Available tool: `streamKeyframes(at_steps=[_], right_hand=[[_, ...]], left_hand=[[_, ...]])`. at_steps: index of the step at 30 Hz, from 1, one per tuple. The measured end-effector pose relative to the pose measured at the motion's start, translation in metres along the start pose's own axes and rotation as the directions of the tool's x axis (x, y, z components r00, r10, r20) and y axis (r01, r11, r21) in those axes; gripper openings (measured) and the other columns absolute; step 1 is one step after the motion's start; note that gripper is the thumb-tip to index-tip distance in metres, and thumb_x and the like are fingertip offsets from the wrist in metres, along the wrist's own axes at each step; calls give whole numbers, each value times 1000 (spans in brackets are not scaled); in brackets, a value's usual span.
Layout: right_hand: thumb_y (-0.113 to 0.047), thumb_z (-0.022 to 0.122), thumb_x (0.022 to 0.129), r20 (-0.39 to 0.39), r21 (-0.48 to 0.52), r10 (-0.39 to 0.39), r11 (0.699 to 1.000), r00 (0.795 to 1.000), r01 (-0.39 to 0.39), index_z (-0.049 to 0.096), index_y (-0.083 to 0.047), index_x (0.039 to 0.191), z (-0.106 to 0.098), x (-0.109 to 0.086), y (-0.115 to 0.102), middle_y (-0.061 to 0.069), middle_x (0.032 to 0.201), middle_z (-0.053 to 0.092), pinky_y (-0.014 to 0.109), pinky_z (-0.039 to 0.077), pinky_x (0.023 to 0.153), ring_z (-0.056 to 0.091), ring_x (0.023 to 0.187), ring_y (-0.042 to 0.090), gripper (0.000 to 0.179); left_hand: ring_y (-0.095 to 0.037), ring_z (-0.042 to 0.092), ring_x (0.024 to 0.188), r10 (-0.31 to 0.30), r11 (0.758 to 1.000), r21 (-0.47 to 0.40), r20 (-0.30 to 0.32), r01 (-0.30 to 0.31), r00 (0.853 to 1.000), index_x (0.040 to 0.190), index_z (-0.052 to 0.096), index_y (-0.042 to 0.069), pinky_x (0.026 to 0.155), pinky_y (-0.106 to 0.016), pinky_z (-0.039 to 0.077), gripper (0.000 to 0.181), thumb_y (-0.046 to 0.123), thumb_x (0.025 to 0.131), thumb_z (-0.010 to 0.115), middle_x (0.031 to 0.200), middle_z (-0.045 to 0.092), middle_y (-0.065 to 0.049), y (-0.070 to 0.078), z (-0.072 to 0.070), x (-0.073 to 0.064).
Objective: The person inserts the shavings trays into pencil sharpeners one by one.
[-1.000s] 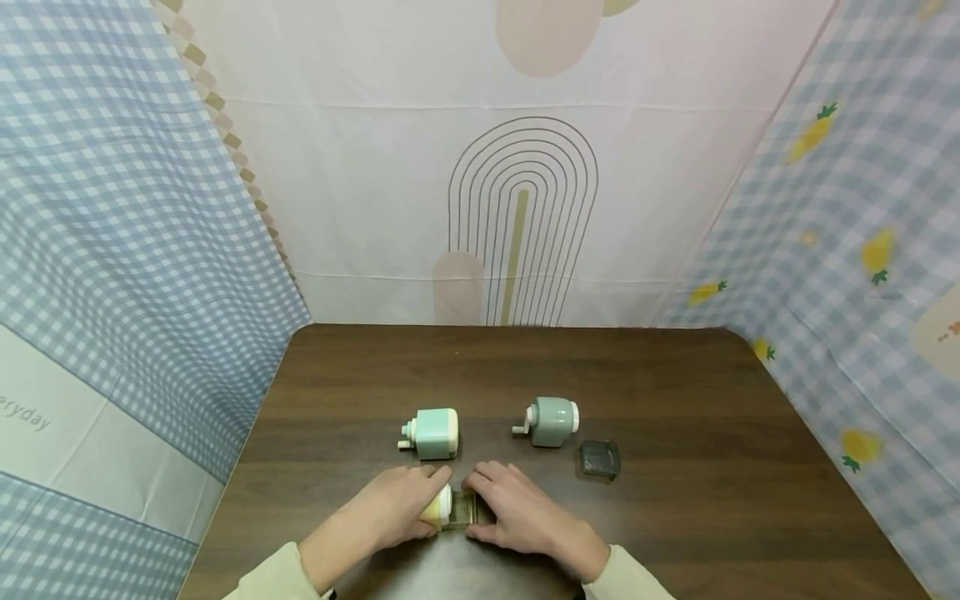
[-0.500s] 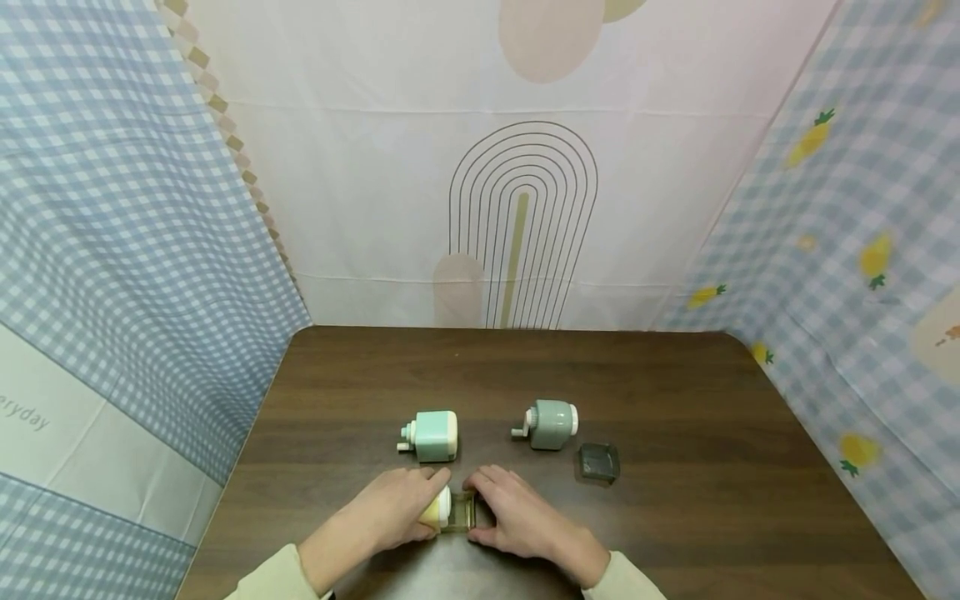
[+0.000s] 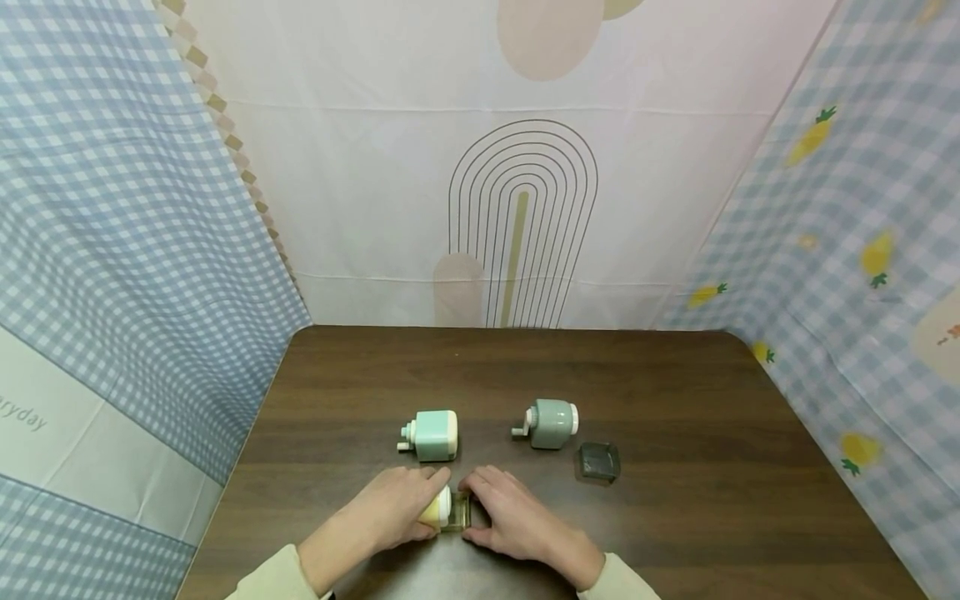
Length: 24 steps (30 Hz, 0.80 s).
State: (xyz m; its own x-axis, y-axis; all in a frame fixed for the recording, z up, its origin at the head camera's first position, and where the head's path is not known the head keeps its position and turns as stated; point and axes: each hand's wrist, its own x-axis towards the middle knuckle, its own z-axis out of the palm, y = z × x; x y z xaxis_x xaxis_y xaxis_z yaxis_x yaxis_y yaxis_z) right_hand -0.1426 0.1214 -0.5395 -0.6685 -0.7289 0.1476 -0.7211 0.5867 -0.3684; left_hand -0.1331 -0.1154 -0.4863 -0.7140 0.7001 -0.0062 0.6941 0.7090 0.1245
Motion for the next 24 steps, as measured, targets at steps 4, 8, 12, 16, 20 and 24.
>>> streamKeyframes(at_steps=[4, 8, 12, 16, 20, 24], right_hand=[[-34, 86, 91, -3, -6, -7, 1000, 1000, 7, 67, -11, 123, 0, 3, -3, -2, 120, 65, 35, 53, 99, 60, 113, 12, 44], [-34, 86, 90, -3, -23, -15, 1000, 1000, 15, 67, -11, 122, -1, 5, -5, -3, 119, 65, 34, 53, 98, 60, 111, 12, 44], [-34, 87, 89, -6, -32, -21, 999, 1000, 21, 67, -11, 121, 0, 7, -5, -3, 117, 65, 34, 53, 98, 59, 109, 11, 43], [-33, 87, 89, -17, -36, -34, 999, 999, 33, 67, -11, 120, 1, 8, -6, -3, 116, 65, 33, 53, 97, 60, 108, 11, 43], [-33, 88, 88, -32, -36, -48, 998, 998, 46, 67, -10, 121, 1, 8, -7, -1, 116, 66, 32, 53, 97, 60, 108, 12, 46], [-34, 89, 88, -40, -36, -53, 998, 998, 52, 67, -8, 122, 1, 9, -8, 0, 116, 66, 32, 54, 96, 60, 107, 12, 47]], left_hand=[[-16, 66, 73, 5, 1000, 5, -7, -5, 1000, 105, 55, 14, 64, -34, 56, 58, 36, 74, 98, 92, 66, 2, 1, 0, 0], [-16, 66, 73, 9, 1000, 9, -15, -9, 1000, 106, 55, 14, 64, -34, 57, 58, 36, 74, 98, 92, 67, 2, 1, 1, 0], [-16, 66, 73, 14, 1000, 10, -24, -14, 1000, 107, 55, 14, 63, -34, 56, 59, 37, 74, 98, 92, 67, 3, 1, 2, 0], [-16, 65, 72, 24, 999, 25, -43, -23, 999, 108, 55, 14, 62, -34, 56, 60, 37, 73, 98, 92, 67, 3, -1, 5, 0], [-15, 64, 71, 37, 999, 33, -49, -35, 998, 108, 55, 14, 62, -33, 56, 60, 37, 74, 98, 91, 66, 3, -1, 5, -1], [-16, 64, 71, 45, 999, 31, -43, -43, 998, 109, 54, 13, 61, -33, 55, 60, 37, 74, 98, 90, 66, 3, -1, 3, -1]])
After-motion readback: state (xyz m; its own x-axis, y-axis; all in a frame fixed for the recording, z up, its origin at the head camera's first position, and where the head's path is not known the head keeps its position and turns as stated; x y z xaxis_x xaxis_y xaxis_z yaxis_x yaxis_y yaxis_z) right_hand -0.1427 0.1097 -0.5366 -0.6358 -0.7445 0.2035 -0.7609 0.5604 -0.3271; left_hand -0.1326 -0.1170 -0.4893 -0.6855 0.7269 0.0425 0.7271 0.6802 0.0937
